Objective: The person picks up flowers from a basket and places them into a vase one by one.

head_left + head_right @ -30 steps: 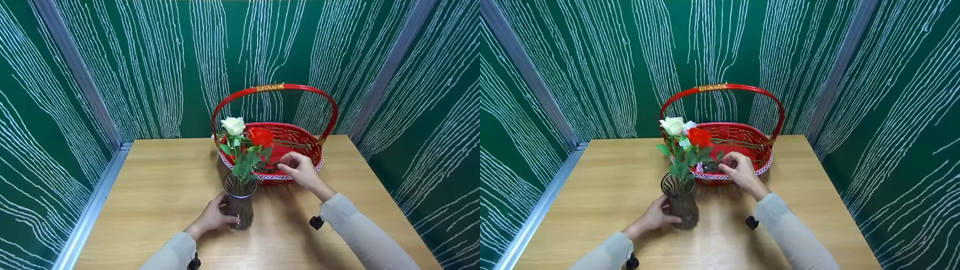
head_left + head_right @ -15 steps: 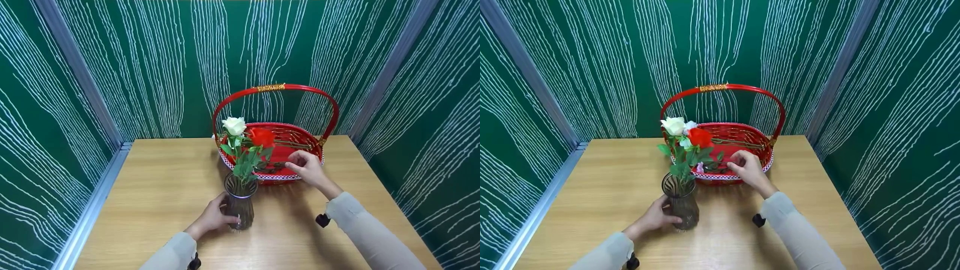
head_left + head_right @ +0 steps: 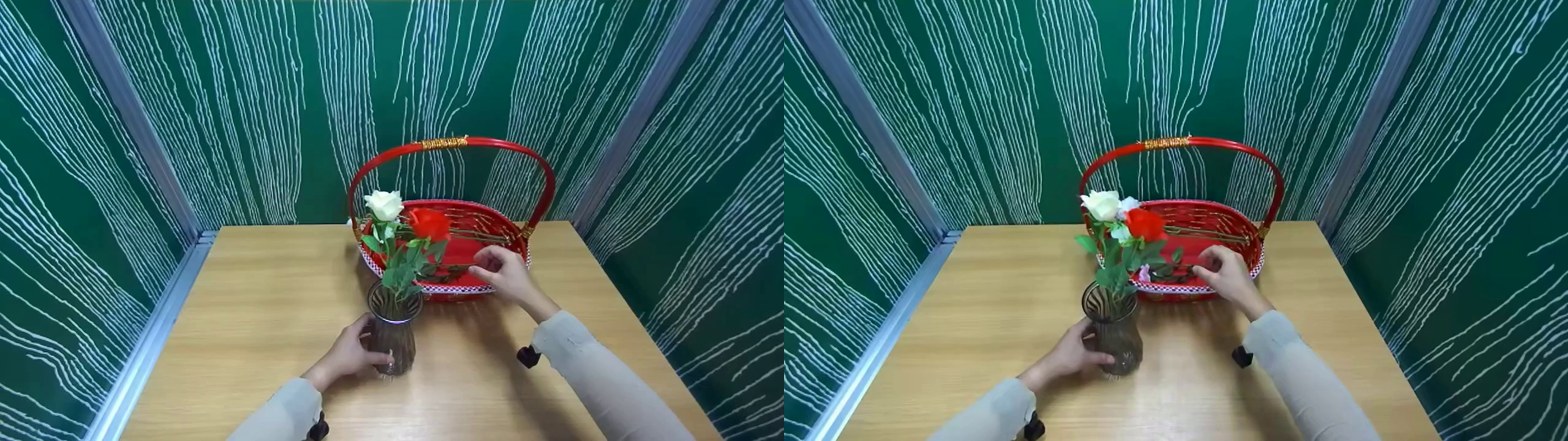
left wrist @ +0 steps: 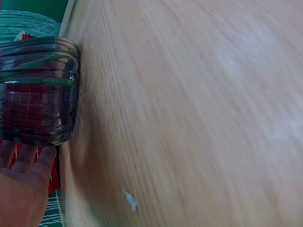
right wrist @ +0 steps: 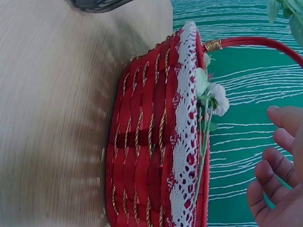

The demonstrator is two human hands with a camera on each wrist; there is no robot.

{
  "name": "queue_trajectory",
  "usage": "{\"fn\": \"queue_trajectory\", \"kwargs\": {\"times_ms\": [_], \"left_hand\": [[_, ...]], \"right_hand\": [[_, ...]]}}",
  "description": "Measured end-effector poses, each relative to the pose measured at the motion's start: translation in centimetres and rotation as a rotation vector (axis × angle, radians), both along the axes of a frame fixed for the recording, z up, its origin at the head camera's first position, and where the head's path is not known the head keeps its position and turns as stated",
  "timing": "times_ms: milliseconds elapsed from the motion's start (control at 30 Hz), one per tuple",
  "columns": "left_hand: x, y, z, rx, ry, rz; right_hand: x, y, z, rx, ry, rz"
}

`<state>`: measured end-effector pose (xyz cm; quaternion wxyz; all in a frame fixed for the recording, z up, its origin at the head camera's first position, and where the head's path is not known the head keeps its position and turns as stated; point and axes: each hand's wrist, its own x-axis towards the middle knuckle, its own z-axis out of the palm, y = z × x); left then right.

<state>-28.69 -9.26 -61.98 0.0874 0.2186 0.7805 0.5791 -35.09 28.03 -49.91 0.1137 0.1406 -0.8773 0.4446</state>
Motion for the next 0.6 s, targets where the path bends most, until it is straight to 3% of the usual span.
{"fn": "queue_trajectory", "kwargs": {"times_ms": [400, 600], "left_hand": [[-0.1, 0.1, -0.1, 0.011, -0.016, 0.003], [-0.1, 0.0, 0.1, 0.011, -0.01, 0.003]], "right_hand": [[-1.8, 0.2, -0.3, 0.112, -0.051, 0.019], [-3.2, 0.2, -0.8, 0.14, -0.122, 0.053]]}}
